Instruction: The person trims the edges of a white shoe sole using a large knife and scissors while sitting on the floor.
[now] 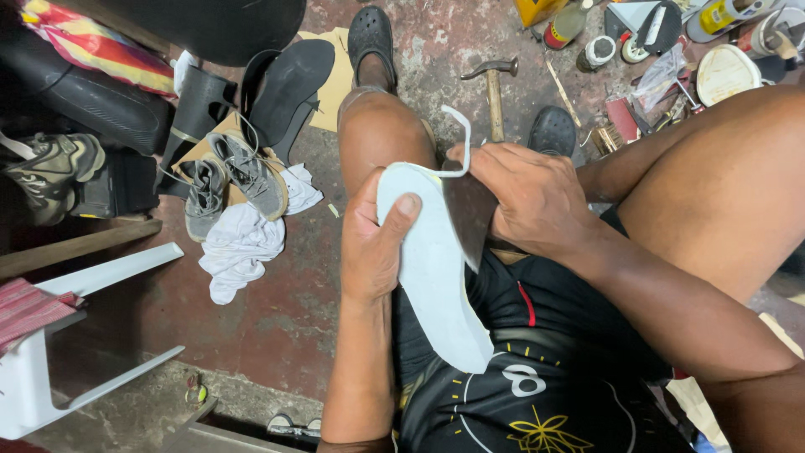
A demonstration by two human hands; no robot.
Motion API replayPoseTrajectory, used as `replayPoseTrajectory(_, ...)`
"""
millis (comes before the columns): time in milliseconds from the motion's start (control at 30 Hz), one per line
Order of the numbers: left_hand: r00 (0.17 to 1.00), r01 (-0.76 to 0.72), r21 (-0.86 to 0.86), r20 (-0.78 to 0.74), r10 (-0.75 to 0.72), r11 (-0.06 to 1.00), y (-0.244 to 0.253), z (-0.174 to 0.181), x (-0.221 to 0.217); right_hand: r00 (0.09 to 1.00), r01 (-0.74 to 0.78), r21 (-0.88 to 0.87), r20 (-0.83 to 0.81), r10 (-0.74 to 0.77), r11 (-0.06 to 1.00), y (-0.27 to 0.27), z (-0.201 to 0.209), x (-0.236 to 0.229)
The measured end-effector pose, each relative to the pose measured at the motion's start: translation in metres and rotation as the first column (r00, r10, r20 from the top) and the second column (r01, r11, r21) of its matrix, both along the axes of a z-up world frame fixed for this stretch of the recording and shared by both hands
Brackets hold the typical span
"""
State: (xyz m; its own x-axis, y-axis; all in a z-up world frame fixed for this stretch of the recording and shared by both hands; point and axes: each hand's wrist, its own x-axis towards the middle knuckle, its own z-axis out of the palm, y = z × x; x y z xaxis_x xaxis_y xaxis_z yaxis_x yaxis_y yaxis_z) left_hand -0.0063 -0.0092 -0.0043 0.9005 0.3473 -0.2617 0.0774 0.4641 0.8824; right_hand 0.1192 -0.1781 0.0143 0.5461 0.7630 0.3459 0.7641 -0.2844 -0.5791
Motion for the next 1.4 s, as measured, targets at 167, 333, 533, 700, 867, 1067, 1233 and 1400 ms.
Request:
replayPoseTrajectory(167,1.0,-0.028,0.015,0.008,0.028,0.999,-0.004,0.0,-0.002,0.999,-0.027,-0.056,-0.038,0.025,0.998,-0.007,-0.001,-0.001)
replayPoseTrajectory(333,0.999,-0.033,0.01,0.01,0.033,0.999,0.0,0.0,-0.006,0.994,-0.104,-0.009,0.015,0.104,0.995,-0.005,0.0,-0.002)
replayPoseTrajectory(533,1.0,-0.023,0.009,-0.003,0.023,1.0,0.0,0.002,-0.007,0.996,-0.078,-0.056,0.045,0.081,0.995,-0.006,-0.002,-0.003)
replayPoseTrajectory(700,1.0,-0.021,0.012,-0.003,0.021,1.0,-0.004,0.003,-0.01,0.997,-0.076,-0.008,0.024,0.076,0.997,-0.006,-0.006,-0.002)
replayPoseTrajectory(867,1.0,-0.02,0.027,-0.004,0.02,0.999,-0.004,0.004,-0.012,0.996,-0.083,-0.001,0.037,0.083,0.997,-0.006,-0.005,-0.002)
replayPoseTrajectory(1067,1.0,0.0,-0.011,0.002,0.0,1.0,-0.003,0.002,-0.013,0.994,-0.106,0.037,0.026,0.105,0.994,-0.004,-0.002,-0.002)
replayPoseTrajectory(1233,1.0,0.026,-0.04,0.0,-0.026,0.999,-0.004,0.002,-0.012,0.998,-0.055,0.009,0.014,0.055,0.998,-0.003,-0.003,-0.001)
replayPoseTrajectory(1400,1.0,0.006,0.031,-0.021,-0.005,0.999,-0.009,0.009,-0.013,0.996,-0.082,0.003,0.035,0.082,0.997,-0.01,-0.005,-0.001)
